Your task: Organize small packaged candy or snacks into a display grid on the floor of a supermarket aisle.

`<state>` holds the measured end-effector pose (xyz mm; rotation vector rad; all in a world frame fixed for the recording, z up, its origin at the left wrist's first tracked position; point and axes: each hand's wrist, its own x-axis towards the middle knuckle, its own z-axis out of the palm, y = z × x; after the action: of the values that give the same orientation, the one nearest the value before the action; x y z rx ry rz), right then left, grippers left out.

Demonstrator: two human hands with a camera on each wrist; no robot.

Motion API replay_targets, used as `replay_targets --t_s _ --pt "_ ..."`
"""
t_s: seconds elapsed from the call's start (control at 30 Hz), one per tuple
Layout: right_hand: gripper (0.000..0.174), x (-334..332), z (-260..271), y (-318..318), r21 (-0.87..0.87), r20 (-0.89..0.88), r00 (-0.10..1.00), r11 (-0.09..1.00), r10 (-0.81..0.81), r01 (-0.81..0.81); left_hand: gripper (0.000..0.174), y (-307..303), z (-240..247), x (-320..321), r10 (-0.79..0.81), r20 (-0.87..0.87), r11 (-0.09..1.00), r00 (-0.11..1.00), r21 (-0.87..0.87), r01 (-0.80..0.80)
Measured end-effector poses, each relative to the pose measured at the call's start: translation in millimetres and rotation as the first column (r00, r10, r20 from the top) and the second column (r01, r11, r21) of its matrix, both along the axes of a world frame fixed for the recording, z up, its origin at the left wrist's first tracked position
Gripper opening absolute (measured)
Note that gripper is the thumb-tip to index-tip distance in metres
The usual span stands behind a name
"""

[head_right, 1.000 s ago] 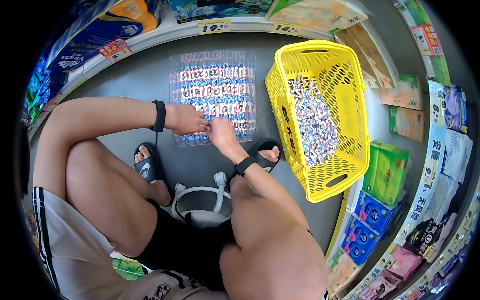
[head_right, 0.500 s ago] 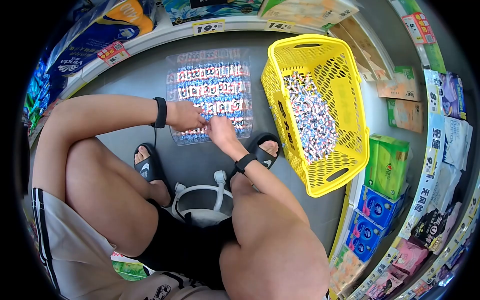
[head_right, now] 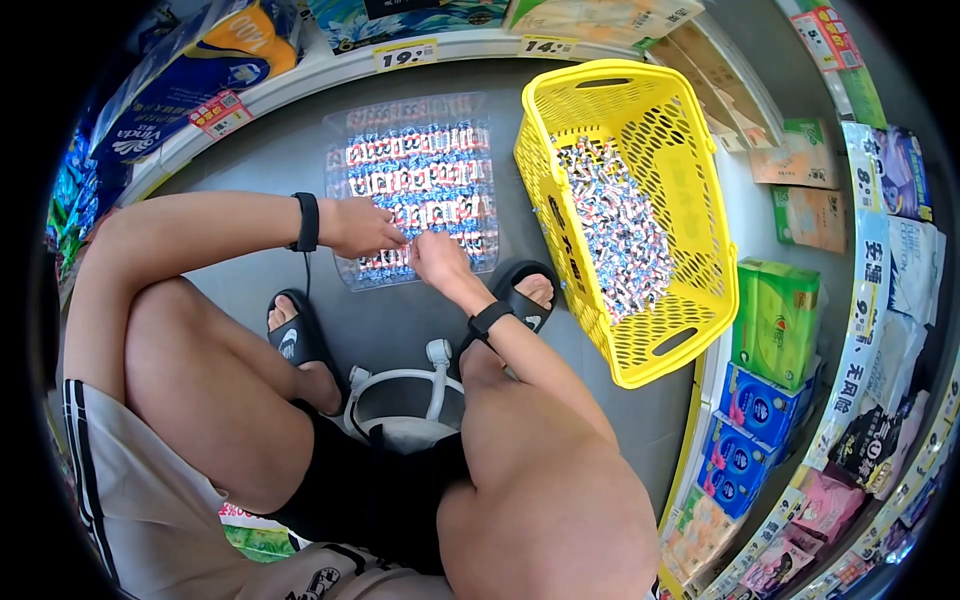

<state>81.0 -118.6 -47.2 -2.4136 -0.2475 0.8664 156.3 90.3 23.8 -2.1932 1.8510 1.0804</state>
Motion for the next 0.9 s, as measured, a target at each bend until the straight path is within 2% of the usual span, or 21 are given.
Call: replay_targets --t_s 0.17,0.23,0.27,0.3,0.33,0.4,0.43,0.47,0.5,0.57,0.63,0.73,0.77,0.83,0.9 --pt "0.012 2.2 7.5 -6.3 0.001 -0.007 1.0 1.0 0.016 -0.016 0.046 -7.4 12.5 -6.0 -0.019 0.008 0.998 1.0 0.062 0.018" --pt "0.013 9.9 26.0 -17.7 0.108 -0.008 0.998 0.992 0.059 -0.058 0.033 -15.8 18.6 -8.1 -0.03 0.045 0.994 0.999 -0.1 0.034" --pt "0.013 12.8 37.6 -24.3 0.107 -0.005 0.999 0.993 0.052 -0.051 0.028 -20.7 23.5 -8.6 -0.036 0.063 0.982 0.997 -0.181 0.047" --pt "0.014 15.9 56.1 -30.5 0.117 0.061 0.993 0.988 0.097 -0.104 0.021 -25.5 24.8 -9.1 -0.005 0.076 0.935 0.997 -0.354 0.031" --pt "0.014 19.2 74.9 -36.8 0.122 0.128 0.982 0.98 0.141 -0.157 0.021 -32.8 34.1 -8.4 -0.013 0.081 0.934 0.997 -0.354 0.041" --pt "0.017 21.9 111.0 -50.9 0.083 0.154 0.974 0.98 0.168 -0.182 0.022 -53.4 60.3 -7.7 0.031 0.038 0.843 0.999 -0.537 -0.006" --pt "0.018 20.9 129.5 -60.5 0.088 0.18 0.972 0.982 0.148 -0.166 0.019 -63.6 70.4 -10.5 0.106 0.001 0.806 0.994 -0.586 -0.086" --pt "0.019 18.7 140.6 -70.8 0.091 0.206 0.97 0.985 0.128 -0.15 0.019 -72.9 77.6 -10.1 0.095 0.007 0.805 0.995 -0.589 -0.073" --pt "0.02 15.7 145.2 -80.6 0.157 0.29 0.956 0.983 0.045 -0.094 0.018 -82.3 85.3 -9.4 0.112 -0.007 0.756 0.994 -0.649 -0.09" --pt "0.019 9.5 171.6 -96.9 0.157 0.33 0.944 0.987 -0.011 -0.043 0.017 -101.5 104.3 -11.2 0.151 -0.036 0.679 0.988 -0.722 -0.13" --pt "0.015 2.5 196.4 -111.4 0.187 0.399 0.912 0.982 -0.091 0.016 0.016 -118.7 122.9 -13.4 0.172 -0.045 0.673 0.984 -0.724 -0.151" --pt "0.013 -1.5 220.1 -135.9 0.198 0.38 0.903 0.971 -0.202 0.134 0.015 -145.5 139.3 -13.3 0.199 -0.061 0.654 0.978 -0.735 -0.179" --pt "0.016 -3.3 221.3 -146.4 0.2 0.446 0.866 0.969 -0.224 0.147 0.015 -155.1 143.1 -13.1 0.23 -0.043 0.636 0.972 -0.75 -0.183" --pt "0.021 -5.0 234.5 -163.7 0.16 0.43 0.848 0.951 -0.309 0.266 0.016 -174.8 143.9 -9.6 0.243 -0.064 0.559 0.968 -0.806 -0.194" --pt "0.022 -5.0 238.8 -186.1 0.086 0.442 0.833 0.94 -0.332 0.329 0.015 -191.3 144.2 -4.6 0.266 -0.072 0.567 0.961 -0.795 -0.216"
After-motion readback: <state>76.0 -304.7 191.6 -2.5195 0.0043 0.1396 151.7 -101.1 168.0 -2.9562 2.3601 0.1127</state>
